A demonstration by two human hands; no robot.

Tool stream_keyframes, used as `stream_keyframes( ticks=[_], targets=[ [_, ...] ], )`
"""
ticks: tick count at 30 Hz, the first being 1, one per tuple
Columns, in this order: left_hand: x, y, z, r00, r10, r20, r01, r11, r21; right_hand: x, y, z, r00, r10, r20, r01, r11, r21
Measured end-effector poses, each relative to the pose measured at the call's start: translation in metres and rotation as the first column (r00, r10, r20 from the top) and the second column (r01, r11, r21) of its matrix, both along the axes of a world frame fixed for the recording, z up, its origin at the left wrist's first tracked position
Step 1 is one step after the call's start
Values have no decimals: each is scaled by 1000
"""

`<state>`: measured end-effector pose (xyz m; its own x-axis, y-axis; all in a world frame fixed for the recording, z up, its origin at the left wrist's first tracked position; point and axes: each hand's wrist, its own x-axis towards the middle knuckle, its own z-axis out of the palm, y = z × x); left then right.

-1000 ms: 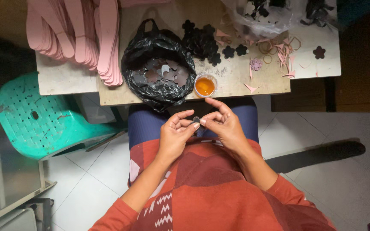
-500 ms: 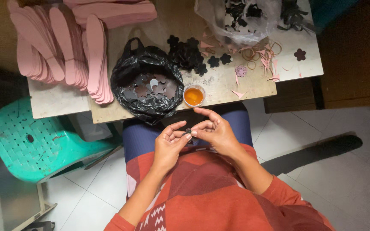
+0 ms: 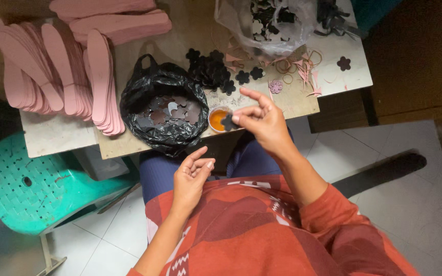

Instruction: The person sits at a table and repeatedly picks up small white and black flower-shaped craft pieces. They press the pieces together by hand, occasionally dipping fingers into a small container of orange liquid, and place the assembled pairs on the table.

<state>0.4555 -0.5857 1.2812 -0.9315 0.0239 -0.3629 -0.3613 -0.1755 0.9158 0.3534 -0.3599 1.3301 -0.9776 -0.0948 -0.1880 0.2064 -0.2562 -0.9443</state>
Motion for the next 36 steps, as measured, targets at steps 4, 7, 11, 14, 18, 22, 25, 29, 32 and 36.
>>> stream_keyframes(
  ticks=[4, 7, 11, 14, 18, 22, 25, 29, 32, 36],
  targets=[
    [3, -1, -21, 999, 17, 37, -15, 999, -43, -43, -2, -21, 987, -106, -121, 111, 993, 39],
    [13, 8, -37, 998, 18, 54, -13, 996, -85, -60, 7, -47, 985, -146, -93, 152, 987, 55],
    [17, 13, -52, 995, 33, 89, -23, 994, -106, -71, 28, -76, 898, -82, -433, 395, 587, 707],
    [16, 6, -65, 996, 34, 83, -25, 994, -108, -75, 34, -94, 775, 231, -588, 525, 280, 803],
    [7, -13, -79, 996, 43, 81, -36, 996, -81, -77, 16, -108, 751, 379, -540, 498, 211, 841],
    [-5, -34, -88, 996, 38, 84, -30, 995, -97, -65, -4, -119, 890, 265, -371, 291, 295, 910],
    [-8, -39, -93, 996, 25, 87, -18, 996, -82, -39, -10, -126, 820, 258, -511, 390, 401, 829],
    [-9, -54, -105, 997, -7, 80, 11, 999, -52, -13, -33, -143, 772, 174, -612, 530, 357, 769],
    [-5, -60, -111, 998, -26, 63, 28, 999, -34, -5, -41, -152, 793, -75, -605, 569, 448, 690],
    [5, -64, -122, 998, -23, 65, 21, 999, 27, -3, -47, -165, 888, -409, -209, 458, 824, 334]
  ],
)
